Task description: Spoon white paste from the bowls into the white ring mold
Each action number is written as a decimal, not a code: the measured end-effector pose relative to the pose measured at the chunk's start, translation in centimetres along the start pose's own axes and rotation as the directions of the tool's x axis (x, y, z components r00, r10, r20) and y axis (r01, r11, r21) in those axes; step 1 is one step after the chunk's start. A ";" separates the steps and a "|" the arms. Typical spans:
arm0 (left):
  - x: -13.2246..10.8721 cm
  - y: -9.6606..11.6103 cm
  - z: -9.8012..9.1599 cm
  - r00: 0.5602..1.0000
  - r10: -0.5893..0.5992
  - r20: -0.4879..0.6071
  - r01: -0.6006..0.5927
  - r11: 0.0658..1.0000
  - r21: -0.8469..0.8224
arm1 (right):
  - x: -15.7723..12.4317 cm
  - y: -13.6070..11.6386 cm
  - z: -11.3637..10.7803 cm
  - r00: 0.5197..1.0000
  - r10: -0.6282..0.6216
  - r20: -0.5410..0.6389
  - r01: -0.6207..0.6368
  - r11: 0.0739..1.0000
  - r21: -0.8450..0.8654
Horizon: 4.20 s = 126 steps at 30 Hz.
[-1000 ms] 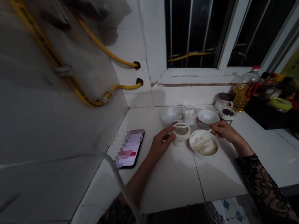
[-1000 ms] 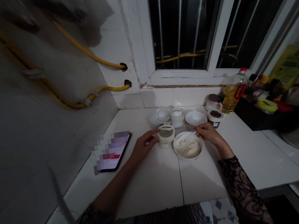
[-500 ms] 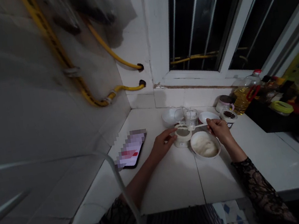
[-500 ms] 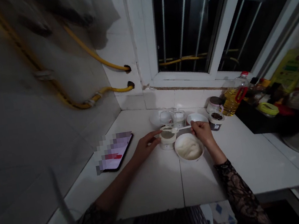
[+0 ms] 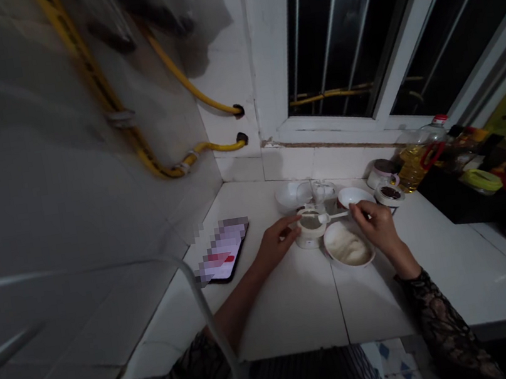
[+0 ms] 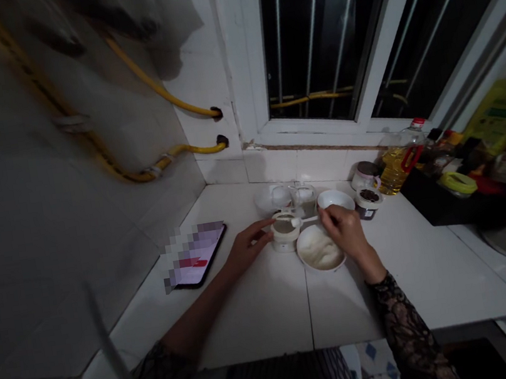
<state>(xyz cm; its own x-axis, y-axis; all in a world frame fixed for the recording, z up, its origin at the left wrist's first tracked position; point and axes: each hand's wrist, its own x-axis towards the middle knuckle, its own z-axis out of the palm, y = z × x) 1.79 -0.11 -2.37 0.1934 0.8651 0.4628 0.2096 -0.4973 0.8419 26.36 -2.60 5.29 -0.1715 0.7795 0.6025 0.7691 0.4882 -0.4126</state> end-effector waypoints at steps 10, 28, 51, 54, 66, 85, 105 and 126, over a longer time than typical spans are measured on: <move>0.0 0.1 -0.1 0.999 -0.036 0.000 0.036 0.999 0.018 | -0.3 3.9 -4.3 0.886 0.231 0.402 -0.317 0.934 0.162; -0.1 0.1 -0.1 1.000 -0.003 0.003 0.003 1.000 0.025 | -0.3 4.2 -3.0 0.749 0.294 0.594 -0.513 0.824 0.239; -0.1 -0.1 0.0 1.000 -0.014 0.000 0.014 1.000 0.003 | 0.1 4.5 -1.5 0.751 0.410 0.517 -0.647 0.614 0.453; -0.1 -0.2 0.0 1.000 -0.004 -0.004 0.004 1.000 -0.006 | 0.3 3.9 -0.7 0.765 0.428 0.482 -0.641 0.573 0.510; -0.1 -0.2 0.0 1.000 0.002 -0.001 -0.002 1.000 0.000 | 0.2 -0.2 2.5 0.995 0.097 -0.039 -0.089 0.983 0.158; 0.0 -0.3 0.0 1.000 0.006 -0.004 -0.006 1.000 0.021 | -0.3 3.8 -3.2 0.903 0.187 0.388 -0.286 0.934 0.215; -0.1 0.0 -0.1 1.000 -0.011 0.001 0.011 1.000 0.027 | -0.2 4.0 -1.5 0.781 0.319 0.538 -0.541 0.775 0.326; 0.0 -0.1 -0.1 1.000 -0.003 0.012 0.003 1.000 0.000 | 0.0 4.8 -1.2 0.735 0.404 0.545 -0.652 0.643 0.402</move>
<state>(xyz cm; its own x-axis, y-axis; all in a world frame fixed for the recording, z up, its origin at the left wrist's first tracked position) 1.68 -0.09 -2.43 0.2041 0.8658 0.4570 0.2099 -0.4946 0.8434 30.72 -0.74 4.11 -0.1508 0.9839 -0.0964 0.3582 -0.0365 -0.9329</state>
